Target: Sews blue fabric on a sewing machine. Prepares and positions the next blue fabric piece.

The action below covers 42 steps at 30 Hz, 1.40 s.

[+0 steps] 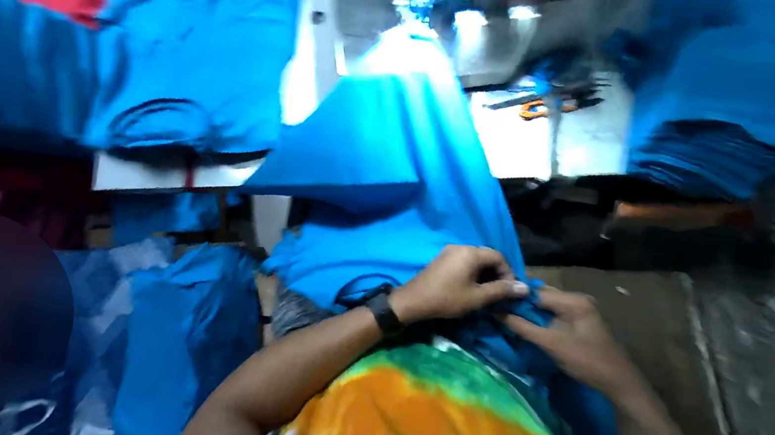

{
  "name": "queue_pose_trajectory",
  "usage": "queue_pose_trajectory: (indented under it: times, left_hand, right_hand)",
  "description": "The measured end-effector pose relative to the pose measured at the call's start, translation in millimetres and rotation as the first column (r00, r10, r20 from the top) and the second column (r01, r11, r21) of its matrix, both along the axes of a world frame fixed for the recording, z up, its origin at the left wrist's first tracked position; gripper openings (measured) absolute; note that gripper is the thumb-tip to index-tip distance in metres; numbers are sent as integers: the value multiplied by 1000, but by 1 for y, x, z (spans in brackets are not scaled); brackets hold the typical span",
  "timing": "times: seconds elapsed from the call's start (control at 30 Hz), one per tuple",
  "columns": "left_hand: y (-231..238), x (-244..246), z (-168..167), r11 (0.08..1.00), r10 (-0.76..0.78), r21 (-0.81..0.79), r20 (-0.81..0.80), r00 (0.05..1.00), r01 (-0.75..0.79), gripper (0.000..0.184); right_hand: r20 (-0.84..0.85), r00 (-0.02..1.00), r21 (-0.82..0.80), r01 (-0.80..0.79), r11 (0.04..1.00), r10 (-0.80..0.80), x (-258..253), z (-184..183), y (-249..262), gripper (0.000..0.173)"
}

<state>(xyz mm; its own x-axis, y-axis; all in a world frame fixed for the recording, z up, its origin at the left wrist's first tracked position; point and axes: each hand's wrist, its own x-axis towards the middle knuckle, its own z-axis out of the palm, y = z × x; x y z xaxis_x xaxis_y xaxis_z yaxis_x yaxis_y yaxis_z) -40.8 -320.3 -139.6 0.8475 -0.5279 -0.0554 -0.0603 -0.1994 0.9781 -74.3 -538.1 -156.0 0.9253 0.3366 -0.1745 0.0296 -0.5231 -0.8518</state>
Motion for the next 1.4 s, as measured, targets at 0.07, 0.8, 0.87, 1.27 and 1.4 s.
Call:
queue_pose_trajectory:
  times: [0.07,0.8,0.87,1.27,1.4]
  left_hand:
    - [38,-3,16,987,157,41,-11,988,-156,22]
    - [349,42,100,360,612,197,688,390,-912,45]
    - [317,-6,59,290,778,-5,583,233,-957,44]
    - [284,-90,72,486,854,109,149,498,-867,22]
    - [309,-110,106,329,885,282,241,398,-901,28]
  right_hand:
    - [-85,990,-128,102,987,-113,2,10,-2,35]
    - [26,988,-88,-148,985,150,6,31,48,32]
    - [21,999,-74,28,997,-26,-16,31,48,31]
    - [382,783,36,-544,838,492,27,66,41,30]
    - [382,819,272,-543,794,429,-16,39,72,28]
